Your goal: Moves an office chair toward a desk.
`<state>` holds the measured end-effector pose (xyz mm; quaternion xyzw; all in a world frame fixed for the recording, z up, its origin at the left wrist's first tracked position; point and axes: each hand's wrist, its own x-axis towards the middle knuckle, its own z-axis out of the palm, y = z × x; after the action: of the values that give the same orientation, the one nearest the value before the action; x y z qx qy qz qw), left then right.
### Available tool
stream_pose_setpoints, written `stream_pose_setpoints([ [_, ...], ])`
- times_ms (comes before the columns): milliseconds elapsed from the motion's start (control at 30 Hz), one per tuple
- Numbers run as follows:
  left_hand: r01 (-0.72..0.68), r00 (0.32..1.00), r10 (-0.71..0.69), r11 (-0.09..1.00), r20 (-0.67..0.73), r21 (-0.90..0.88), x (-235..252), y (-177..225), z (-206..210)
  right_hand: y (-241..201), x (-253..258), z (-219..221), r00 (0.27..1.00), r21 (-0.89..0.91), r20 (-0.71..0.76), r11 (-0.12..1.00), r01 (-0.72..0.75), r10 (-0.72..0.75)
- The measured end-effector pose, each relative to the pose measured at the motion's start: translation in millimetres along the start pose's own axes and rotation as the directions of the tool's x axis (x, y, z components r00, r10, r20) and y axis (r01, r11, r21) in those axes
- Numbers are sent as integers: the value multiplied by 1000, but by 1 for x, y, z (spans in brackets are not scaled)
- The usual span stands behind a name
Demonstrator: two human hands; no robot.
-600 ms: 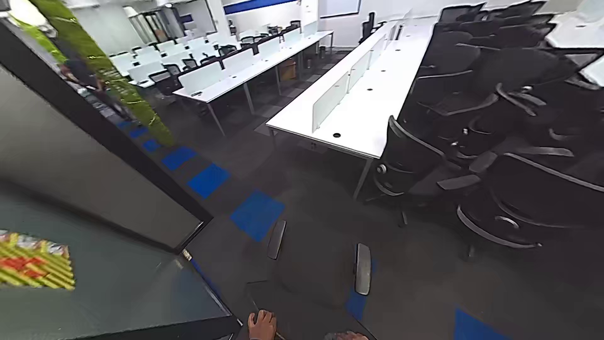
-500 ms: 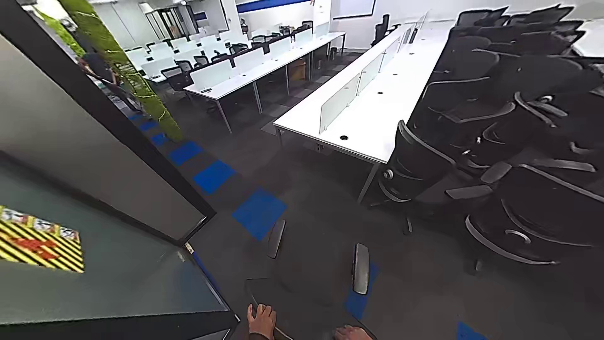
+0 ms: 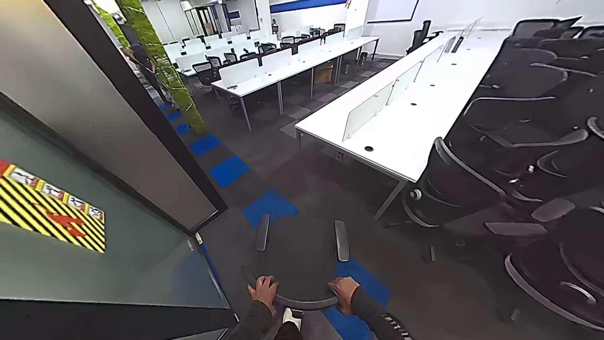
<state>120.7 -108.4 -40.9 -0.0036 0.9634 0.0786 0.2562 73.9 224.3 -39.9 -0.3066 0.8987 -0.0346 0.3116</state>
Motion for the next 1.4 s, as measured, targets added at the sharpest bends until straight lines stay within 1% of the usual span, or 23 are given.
stream_pose_setpoints([
  [100,31,1000,-31,1000,-2,6,33,-28,-25,-4,45,-27,999,-10,-19,1000,27,-27],
  [233,72,997,-73,997,13,33,76,-78,-58,-23,107,-60,999,1,-27,999,37,-37],
  [367,134,990,-137,989,46,63,122,-119,-93,-39,164,-93,1000,21,-29,1000,4,-3],
  [433,126,992,-127,991,17,45,143,-135,-107,-40,189,-111,999,39,-26,999,-27,28],
  [533,86,996,-86,996,-38,13,176,-153,-130,-30,226,-137,997,34,-32,997,-65,67],
  [700,93,995,-92,996,-35,6,227,-180,-167,-21,285,-181,996,18,-5,996,-93,93],
  [900,159,987,-158,987,-22,21,303,-210,-212,-5,365,-232,995,-15,-20,995,-99,99],
  [1100,225,974,-225,973,12,50,391,-236,-272,24,455,-299,998,-22,-40,999,-49,48],
  [1167,257,966,-259,965,22,43,420,-247,-286,33,484,-322,999,-18,-36,1000,-22,21],
  [1300,319,947,-320,947,-25,-21,474,-259,-310,59,537,-368,999,-12,-49,1000,10,-11],
  [1400,382,924,-382,924,-4,-12,513,-261,-327,80,574,-397,999,-33,-16,999,39,-39],
])
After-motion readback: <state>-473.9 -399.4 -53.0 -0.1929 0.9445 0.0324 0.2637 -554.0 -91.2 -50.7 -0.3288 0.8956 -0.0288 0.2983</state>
